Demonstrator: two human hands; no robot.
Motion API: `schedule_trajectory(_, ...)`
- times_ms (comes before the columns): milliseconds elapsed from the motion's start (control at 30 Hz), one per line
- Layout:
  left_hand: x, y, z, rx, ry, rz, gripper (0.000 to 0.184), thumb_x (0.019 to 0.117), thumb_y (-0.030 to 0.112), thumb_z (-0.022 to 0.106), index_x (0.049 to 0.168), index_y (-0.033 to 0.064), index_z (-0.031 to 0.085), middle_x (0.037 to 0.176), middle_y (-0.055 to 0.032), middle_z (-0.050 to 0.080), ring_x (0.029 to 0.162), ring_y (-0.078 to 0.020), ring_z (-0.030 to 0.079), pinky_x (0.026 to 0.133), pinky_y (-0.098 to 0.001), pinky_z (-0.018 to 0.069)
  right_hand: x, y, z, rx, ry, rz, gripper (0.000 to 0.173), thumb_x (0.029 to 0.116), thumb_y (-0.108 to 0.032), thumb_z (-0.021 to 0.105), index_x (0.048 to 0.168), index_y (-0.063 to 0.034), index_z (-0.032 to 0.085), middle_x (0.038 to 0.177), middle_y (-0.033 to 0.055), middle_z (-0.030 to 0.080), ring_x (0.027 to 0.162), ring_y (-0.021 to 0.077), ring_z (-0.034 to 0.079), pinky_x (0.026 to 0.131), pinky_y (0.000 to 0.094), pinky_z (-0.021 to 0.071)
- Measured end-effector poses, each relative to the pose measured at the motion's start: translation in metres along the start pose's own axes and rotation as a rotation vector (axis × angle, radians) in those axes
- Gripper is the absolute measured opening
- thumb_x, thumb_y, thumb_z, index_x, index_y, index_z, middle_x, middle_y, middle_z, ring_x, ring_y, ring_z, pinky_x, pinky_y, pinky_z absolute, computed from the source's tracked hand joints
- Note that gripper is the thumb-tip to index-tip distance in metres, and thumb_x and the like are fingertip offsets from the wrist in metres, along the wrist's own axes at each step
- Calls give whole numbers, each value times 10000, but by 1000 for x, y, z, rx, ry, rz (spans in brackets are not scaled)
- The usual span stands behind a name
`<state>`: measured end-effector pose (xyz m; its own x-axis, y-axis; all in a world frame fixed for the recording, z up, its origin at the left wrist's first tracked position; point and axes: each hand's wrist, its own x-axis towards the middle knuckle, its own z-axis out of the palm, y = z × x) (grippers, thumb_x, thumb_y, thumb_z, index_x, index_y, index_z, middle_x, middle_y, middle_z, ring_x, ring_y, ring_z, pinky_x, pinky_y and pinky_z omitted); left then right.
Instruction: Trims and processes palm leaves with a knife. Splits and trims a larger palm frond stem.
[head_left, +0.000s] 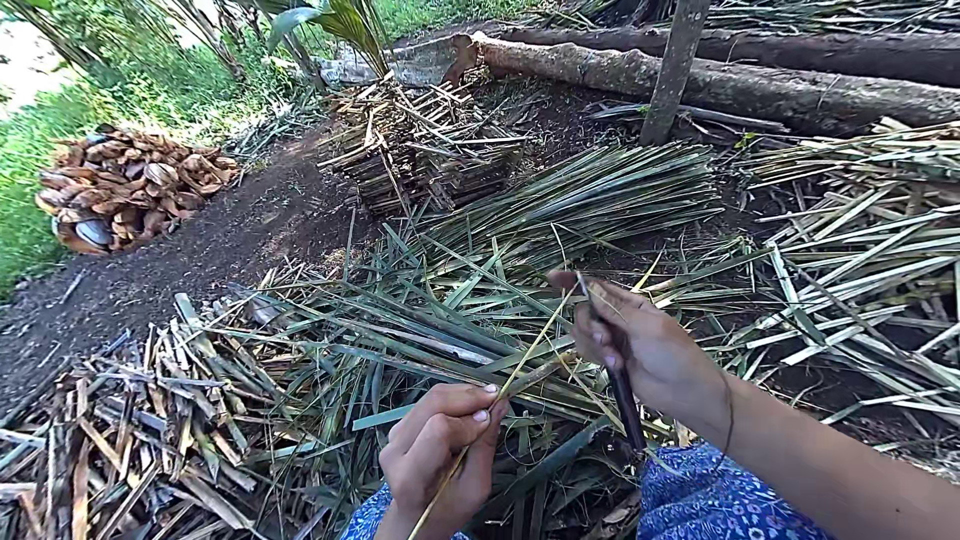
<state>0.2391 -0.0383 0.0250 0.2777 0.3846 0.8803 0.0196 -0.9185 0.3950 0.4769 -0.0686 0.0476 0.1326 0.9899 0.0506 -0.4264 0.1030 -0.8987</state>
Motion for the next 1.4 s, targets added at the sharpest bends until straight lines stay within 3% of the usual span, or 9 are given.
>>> schedule_trajectory(133, 1, 1, -5, -17, 76, -69, 106, 958, 140, 725, 942, 142, 619, 1013, 73, 708, 964, -36, 705, 827, -174, 596, 10, -8, -16, 72, 260, -14, 446, 1133, -311, 219, 1303, -135, 592, 557, -89, 422, 429, 0, 411, 446, 145, 409)
schedule_trajectory(333, 4, 5, 12, -225, 134, -394, 103, 942, 178, 730, 909, 221, 643, 975, 111, 730, 848, -11, 711, 745, -179, 606, -18, 4, 8, -124, -421, 193, 390, 1061, -261, 395, 1425, -174, 501, 677, -134, 523, 529, -55, 481, 480, 100, 409)
schedule_trajectory(500, 5, 9, 27, -514, 219, -573, 113, 912, 143, 753, 891, 182, 649, 899, 37, 726, 797, -52, 707, 745, -218, 608, -27, 10, 27, 34, -515, 249, 414, 1076, -213, 349, 1478, -179, 442, 712, -113, 532, 539, -40, 485, 478, 105, 401)
schedule_trajectory(733, 5, 8, 27, -548, 215, -586, 109, 901, 122, 761, 867, 163, 666, 894, 13, 731, 788, -65, 710, 736, -221, 608, -25, 6, 24, 38, -315, 232, 379, 1094, -232, 337, 1388, -146, 559, 647, -115, 503, 502, -43, 456, 471, 109, 396)
schedule_trajectory(967, 6, 2, 11, -485, 245, -541, 111, 909, 121, 756, 875, 172, 663, 903, 18, 727, 796, -70, 712, 747, -226, 615, 8, -9, -19, 115, 284, 62, 477, 1132, -344, 190, 1346, -162, 575, 563, -89, 420, 431, 4, 407, 444, 152, 407)
schedule_trajectory(1133, 6, 0, 19, -410, 181, -641, 93, 964, 105, 650, 966, 172, 585, 902, 71, 665, 791, -37, 663, 737, -209, 589, 6, -1, -27, -661, -102, 199, 394, 1086, -225, 427, 1460, -122, 491, 710, -14, 539, 542, 36, 478, 504, 193, 417)
schedule_trajectory(1200, 9, 3, 21, -313, 61, -692, 103, 1018, 105, 521, 1120, 114, 535, 931, 91, 615, 790, -3, 624, 737, -184, 563, 10, 2, -27, -1215, -481, 354, 502, 1018, -372, 616, 1436, -101, 557, 977, 141, 687, 805, 257, 632, 756, 475, 522)
schedule_trajectory(1267, 9, 4, 23, -238, -36, -722, 189, 1046, 134, 458, 1147, 67, 604, 931, 80, 609, 789, 6, 602, 743, -174, 537, 13, 17, -22, -1626, -705, 632, 578, 936, -426, 731, 1371, -63, 619, 1186, 276, 669, 1115, 482, 628, 942, 712, 443)
schedule_trajectory(1400, 3, -2, 26, -139, -151, -660, 261, 1072, 184, 443, 1074, 65, 675, 954, 74, 641, 832, 22, 609, 779, -158, 530, 12, 47, -29, -2062, -875, 969, 389, 920, -163, 738, 1181, 108, 642, 1237, 329, 610, 1186, 504, 573, 948, 682, 429)
